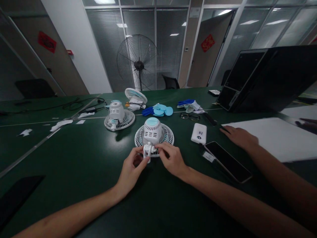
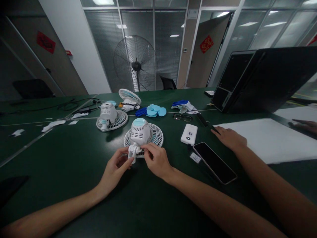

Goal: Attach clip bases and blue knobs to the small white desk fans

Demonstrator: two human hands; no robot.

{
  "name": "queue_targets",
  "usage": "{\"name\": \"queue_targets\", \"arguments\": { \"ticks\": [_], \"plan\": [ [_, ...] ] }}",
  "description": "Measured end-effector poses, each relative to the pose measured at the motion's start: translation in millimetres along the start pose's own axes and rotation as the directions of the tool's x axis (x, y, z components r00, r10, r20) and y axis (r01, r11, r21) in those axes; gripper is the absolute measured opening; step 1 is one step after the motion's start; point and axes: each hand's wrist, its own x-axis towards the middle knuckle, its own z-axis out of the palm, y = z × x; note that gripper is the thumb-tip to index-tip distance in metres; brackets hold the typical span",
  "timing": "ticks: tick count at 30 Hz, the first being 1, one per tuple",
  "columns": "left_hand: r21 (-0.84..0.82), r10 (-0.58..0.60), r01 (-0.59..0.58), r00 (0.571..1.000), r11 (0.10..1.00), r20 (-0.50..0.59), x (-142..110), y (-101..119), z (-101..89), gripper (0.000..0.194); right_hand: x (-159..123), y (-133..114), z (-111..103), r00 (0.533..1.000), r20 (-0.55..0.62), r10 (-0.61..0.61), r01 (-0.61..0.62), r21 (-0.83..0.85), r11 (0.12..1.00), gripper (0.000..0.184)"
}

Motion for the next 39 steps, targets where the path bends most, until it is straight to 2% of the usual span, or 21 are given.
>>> {"name": "queue_targets", "arguments": {
  "ticks": [5,7,10,15,20,25,28,31,34,39],
  "plan": [
    [-0.017,-0.006,0.006,1.0,1.0,0.005,0.0,-0.4,-0.4,0.038,-1.1,-1.3,-0.8,0.994,0.086,-0.074,0.071,0.048,0.996,0.029],
    [-0.022,-0.006,0.006,1.0,1.0,0.001,0.0,0.3,-0.7,0.037,-0.8,-2.1,-1.1,0.997,0.06,-0.054,0.051,0.051,0.997,0.033],
    [-0.02,-0.003,0.003,1.0,1.0,0.003,-0.1,-0.2,-1.3,0.037,0.3,-2.4,-1.0,1.0,0.005,0.006,-0.006,0.023,1.0,0.027],
    [-0.022,-0.006,0.006,1.0,1.0,0.005,-0.2,-4.4,-1.5,0.038,-0.5,-4.3,-2.3,0.996,0.067,-0.059,0.055,0.055,0.997,0.026],
    [-0.032,-0.005,0.005,1.0,0.999,0.004,-0.4,-3.7,-0.7,0.038,0.0,-1.2,-0.7,1.0,-0.013,0.024,-0.023,0.019,1.0,0.028],
    [-0.019,-0.019,0.02,1.0,1.0,0.009,-0.5,-2.4,-1.2,0.039,-2.5,1.4,1.4,0.999,0.038,-0.012,0.011,0.016,1.0,0.023],
    [-0.021,-0.017,0.017,1.0,1.0,0.004,-0.1,-2.5,-1.2,0.039,-3.7,0.2,-0.3,0.996,0.065,-0.056,0.053,0.05,0.997,0.028],
    [-0.019,-0.012,0.012,1.0,1.0,0.002,0.3,-2.0,-0.8,0.039,-1.9,0.1,-1.4,0.999,0.036,-0.025,0.023,0.056,0.998,0.032],
    [-0.017,-0.009,0.009,1.0,1.0,-0.002,0.3,0.0,-0.1,0.039,0.2,1.6,-0.7,1.0,0.0,0.021,-0.021,0.029,0.999,0.025],
    [-0.015,-0.013,0.013,1.0,1.0,0.006,0.1,2.2,0.8,0.037,-2.0,0.6,-1.4,0.998,0.047,-0.032,0.029,0.062,0.998,0.026]
  ]
}}
